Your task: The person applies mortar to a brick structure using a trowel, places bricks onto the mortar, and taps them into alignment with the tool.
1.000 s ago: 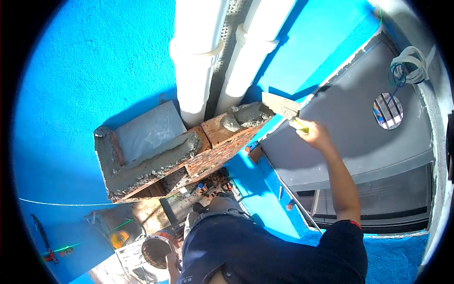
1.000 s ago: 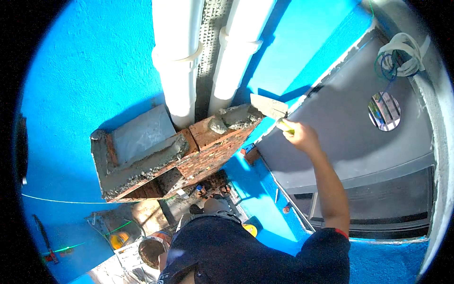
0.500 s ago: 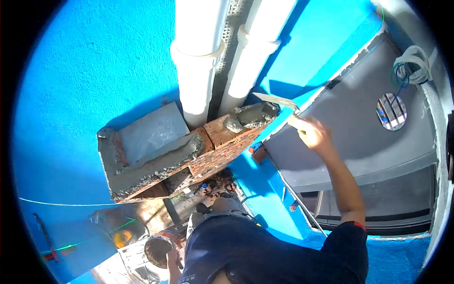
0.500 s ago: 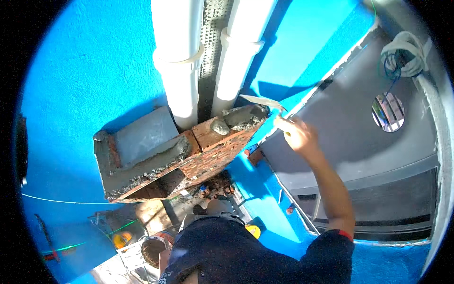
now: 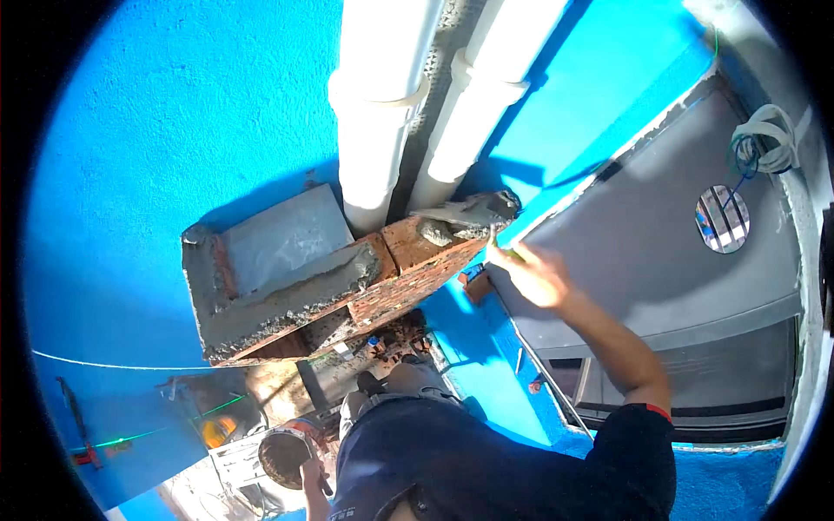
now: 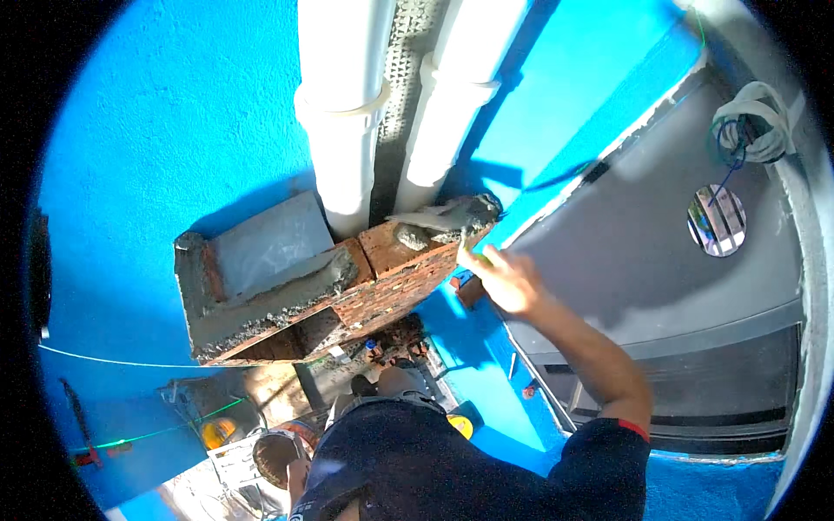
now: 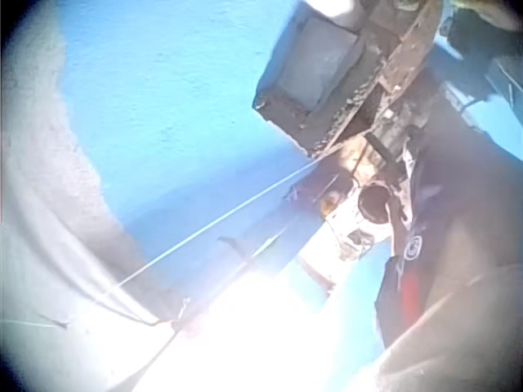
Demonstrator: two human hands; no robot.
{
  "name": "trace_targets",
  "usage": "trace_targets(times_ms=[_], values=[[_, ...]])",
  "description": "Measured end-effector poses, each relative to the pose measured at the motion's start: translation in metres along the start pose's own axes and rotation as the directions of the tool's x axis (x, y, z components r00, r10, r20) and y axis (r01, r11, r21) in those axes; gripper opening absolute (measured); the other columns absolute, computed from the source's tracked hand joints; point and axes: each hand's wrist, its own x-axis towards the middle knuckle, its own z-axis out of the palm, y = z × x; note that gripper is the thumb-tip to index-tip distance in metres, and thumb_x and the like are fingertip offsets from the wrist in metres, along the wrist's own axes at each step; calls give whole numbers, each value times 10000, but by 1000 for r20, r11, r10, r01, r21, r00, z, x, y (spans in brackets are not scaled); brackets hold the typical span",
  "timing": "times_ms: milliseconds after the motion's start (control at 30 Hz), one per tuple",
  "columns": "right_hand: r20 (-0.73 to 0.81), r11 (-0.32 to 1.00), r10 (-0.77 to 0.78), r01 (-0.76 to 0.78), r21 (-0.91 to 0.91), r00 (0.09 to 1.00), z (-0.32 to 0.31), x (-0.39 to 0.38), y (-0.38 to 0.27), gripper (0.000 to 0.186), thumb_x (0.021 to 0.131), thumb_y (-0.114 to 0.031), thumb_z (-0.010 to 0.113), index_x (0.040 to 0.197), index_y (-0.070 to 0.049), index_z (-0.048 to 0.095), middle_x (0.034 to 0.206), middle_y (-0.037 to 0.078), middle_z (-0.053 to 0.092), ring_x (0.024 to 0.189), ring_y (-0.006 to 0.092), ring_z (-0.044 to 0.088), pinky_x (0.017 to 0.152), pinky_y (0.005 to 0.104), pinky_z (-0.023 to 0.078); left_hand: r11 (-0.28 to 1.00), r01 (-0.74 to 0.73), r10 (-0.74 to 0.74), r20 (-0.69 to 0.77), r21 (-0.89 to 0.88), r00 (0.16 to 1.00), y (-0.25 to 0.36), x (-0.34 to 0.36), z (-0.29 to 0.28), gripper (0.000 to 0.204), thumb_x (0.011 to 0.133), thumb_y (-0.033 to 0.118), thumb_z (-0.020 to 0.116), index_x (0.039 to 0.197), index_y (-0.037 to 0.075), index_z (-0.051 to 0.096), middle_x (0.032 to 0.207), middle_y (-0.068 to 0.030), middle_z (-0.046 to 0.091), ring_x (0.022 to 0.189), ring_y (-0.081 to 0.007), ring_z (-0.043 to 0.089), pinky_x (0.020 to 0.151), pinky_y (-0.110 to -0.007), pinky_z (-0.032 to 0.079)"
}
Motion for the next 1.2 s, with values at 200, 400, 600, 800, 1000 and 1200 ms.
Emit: trace_targets(times_ms=[200, 400, 600, 800, 1000, 1200], values=[[-210, 993, 118, -110, 48, 970, -33, -3, -16, 495, 728, -98, 684, 1182, -294, 667, 785, 18, 575, 637, 181, 599, 511, 316, 506, 955, 294, -292, 67, -30, 954, -22, 3, -1, 165, 718, 71, 584, 558, 43, 552, 482, -84, 483, 358, -203, 484, 330, -361, 374], [-31, 900, 432, -430, 73, 901, -25, -28, 8, 429, 750, -175, 675, 1172, -249, 670, 957, 157, 632, 739, 315, 644, 620, 417, 527, 996, 39, -41, 23, 76, 999, 0, 16, 1, 174, 730, 98, 577, 561, 54, 570, 481, -75, 503, 393, -191, 525, 366, -354, 395], [160, 904, 379, -402, 146, 911, -25, -13, -68, 477, 799, -212, 647, 1260, -319, 597, 935, 122, 591, 685, 321, 643, 583, 442, 522, 891, -295, 282, 87, 346, 955, 4, 48, -25, 189, 741, 125, 572, 562, 63, 577, 486, -61, 513, 410, -178, 536, 390, -346, 416], [-113, 872, 485, -469, 139, 867, -18, -27, -37, 473, 769, -142, 642, 1225, -267, 613, 889, 115, 570, 723, 323, 623, 584, 441, 511, 888, -316, 298, 104, 334, 949, 38, 31, -25, 183, 735, 131, 565, 561, 81, 596, 514, -45, 547, 424, -163, 543, 404, -330, 429], [106, 862, 491, -500, 84, 865, -20, -22, -75, 431, 790, -188, 653, 1210, -283, 639, 899, 103, 588, 742, 303, 638, 598, 423, 508, 975, -129, 122, 50, 183, 991, 25, 13, -21, 179, 745, 136, 560, 581, 84, 610, 523, -40, 552, 431, -164, 555, 395, -323, 427], [44, 763, 628, -626, 162, 777, -23, -17, -57, 441, 794, -190, 653, 1231, -247, 630, 933, 147, 593, 721, 355, 629, 633, 446, 518, 987, -43, 39, 29, 152, 999, 10, 17, -20, 179, 748, 146, 562, 589, 83, 614, 531, -45, 557, 442, -170, 562, 408, -329, 433]])
